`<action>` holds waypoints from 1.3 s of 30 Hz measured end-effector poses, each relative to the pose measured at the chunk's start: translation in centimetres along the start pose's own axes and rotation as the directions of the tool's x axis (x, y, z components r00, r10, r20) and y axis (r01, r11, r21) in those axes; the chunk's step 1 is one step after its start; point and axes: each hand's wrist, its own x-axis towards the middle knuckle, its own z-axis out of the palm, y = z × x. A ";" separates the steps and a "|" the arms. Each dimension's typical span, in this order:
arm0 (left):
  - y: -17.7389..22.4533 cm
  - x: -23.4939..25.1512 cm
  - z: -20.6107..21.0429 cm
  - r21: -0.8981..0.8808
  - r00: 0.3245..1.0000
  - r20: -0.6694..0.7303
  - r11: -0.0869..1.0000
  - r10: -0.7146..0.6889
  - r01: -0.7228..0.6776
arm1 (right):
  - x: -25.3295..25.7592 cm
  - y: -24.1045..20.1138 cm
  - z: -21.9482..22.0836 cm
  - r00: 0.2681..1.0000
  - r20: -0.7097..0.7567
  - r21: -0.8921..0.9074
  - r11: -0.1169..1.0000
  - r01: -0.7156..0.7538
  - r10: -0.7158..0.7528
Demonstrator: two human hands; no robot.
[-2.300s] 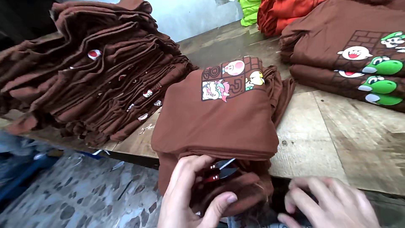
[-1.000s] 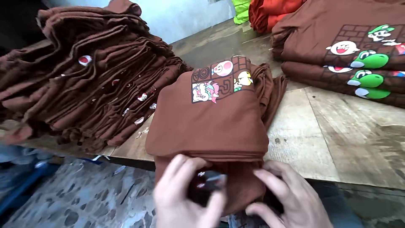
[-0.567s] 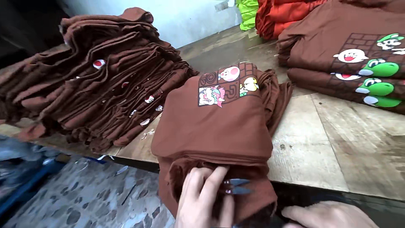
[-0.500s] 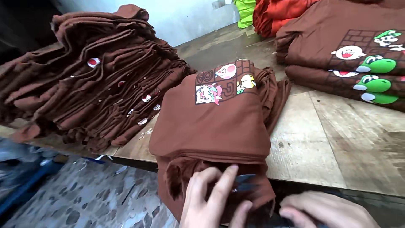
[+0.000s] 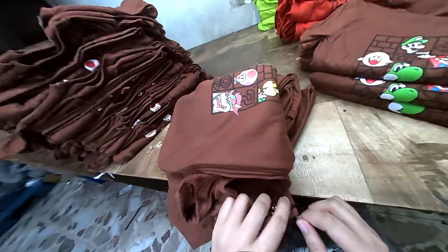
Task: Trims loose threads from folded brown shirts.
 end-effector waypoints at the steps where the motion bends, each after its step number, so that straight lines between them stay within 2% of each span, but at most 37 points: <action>1: 0.0 -0.1 -0.1 -0.014 1.000 0.012 1.000 -0.013 0.013 | 0.0 0.0 -0.1 0.999 0.046 -0.036 0.999 -0.013 0.015; 3: 0.2 -0.3 -0.9 -0.072 0.994 0.084 0.995 -0.070 0.076 | 0.1 0.2 -0.5 0.986 0.147 -0.109 0.992 -0.060 0.076; 5: 0.1 -0.5 -1.6 -0.136 0.976 0.183 0.980 -0.119 0.146 | 0.0 0.3 -0.6 0.979 0.172 -0.112 0.989 -0.093 0.112; 7: -0.4 -1.0 -1.6 -0.213 0.970 0.201 0.960 -0.138 0.181 | -0.1 0.1 0.1 0.991 0.102 0.001 0.997 -0.083 0.083; 11: -1.7 -0.1 -1.9 -0.415 0.978 0.165 0.890 -0.132 0.190 | 1.4 0.1 3.4 0.993 -0.117 0.315 0.947 0.066 -0.030; 13: -2.3 0.7 -2.2 -0.458 0.969 0.170 0.857 -0.178 0.238 | 2.7 0.8 5.3 0.978 -0.209 0.515 0.850 0.107 0.003; 16: -3.4 1.7 -1.9 -0.486 0.954 0.183 0.821 -0.239 0.299 | 4.2 1.3 6.7 0.969 -0.148 0.796 0.606 0.000 0.195; 17: -3.8 1.8 -1.4 -0.499 0.950 0.177 0.809 -0.255 0.310 | 4.3 1.3 6.8 0.973 -0.121 0.830 0.557 -0.010 0.198; 18: -4.2 1.8 -1.0 -0.506 0.946 0.166 0.800 -0.277 0.323 | 4.2 1.4 6.8 0.983 -0.107 0.813 0.582 -0.001 0.152; 19: -4.4 1.8 -0.7 -0.508 0.941 0.157 0.793 -0.299 0.337 | 4.0 1.3 6.6 0.992 -0.100 0.743 0.669 0.021 0.080; 21: -4.6 1.9 -0.5 -0.527 0.938 0.148 0.777 -0.315 0.344 | 3.3 0.8 5.5 0.995 -0.096 0.473 0.878 0.070 -0.027; 22: -4.7 1.8 -0.5 -0.540 0.937 0.157 0.767 -0.312 0.346 | 2.7 0.7 4.9 0.989 -0.130 0.342 0.932 0.118 -0.078; 24: -4.5 1.6 -0.7 -0.572 0.935 0.194 0.740 -0.297 0.354 | 1.4 1.3 3.3 0.967 -0.197 0.243 0.947 0.210 -0.163; 26: -4.0 1.3 -1.3 -0.581 0.934 0.230 0.731 -0.275 0.358 | 0.3 1.9 1.5 0.960 -0.190 0.246 0.936 0.250 -0.206; 28: -3.4 1.0 -2.1 -0.533 0.953 0.200 0.791 -0.228 0.301 | -0.4 2.1 0.4 0.965 -0.141 0.290 0.923 0.254 -0.222; 30: -2.6 0.7 -2.6 -0.430 0.982 0.119 0.883 -0.149 0.186 | -1.1 2.0 0.4 0.970 -0.109 0.348 0.906 0.241 -0.216; 33: -1.7 0.1 -3.2 -0.252 0.998 0.047 0.966 -0.044 0.054 | -1.4 1.8 0.8 0.963 -0.122 0.377 0.886 0.269 -0.240; 35: -1.4 -0.2 -3.5 -0.211 0.998 0.049 0.976 -0.048 0.057 | -1.4 1.6 1.1 0.965 -0.138 0.293 0.921 0.256 -0.225; 39: -1.6 -0.2 -3.9 -0.213 0.993 0.026 0.970 -0.113 0.116 | -0.5 1.5 2.0 0.974 -0.183 0.033 0.989 0.142 -0.134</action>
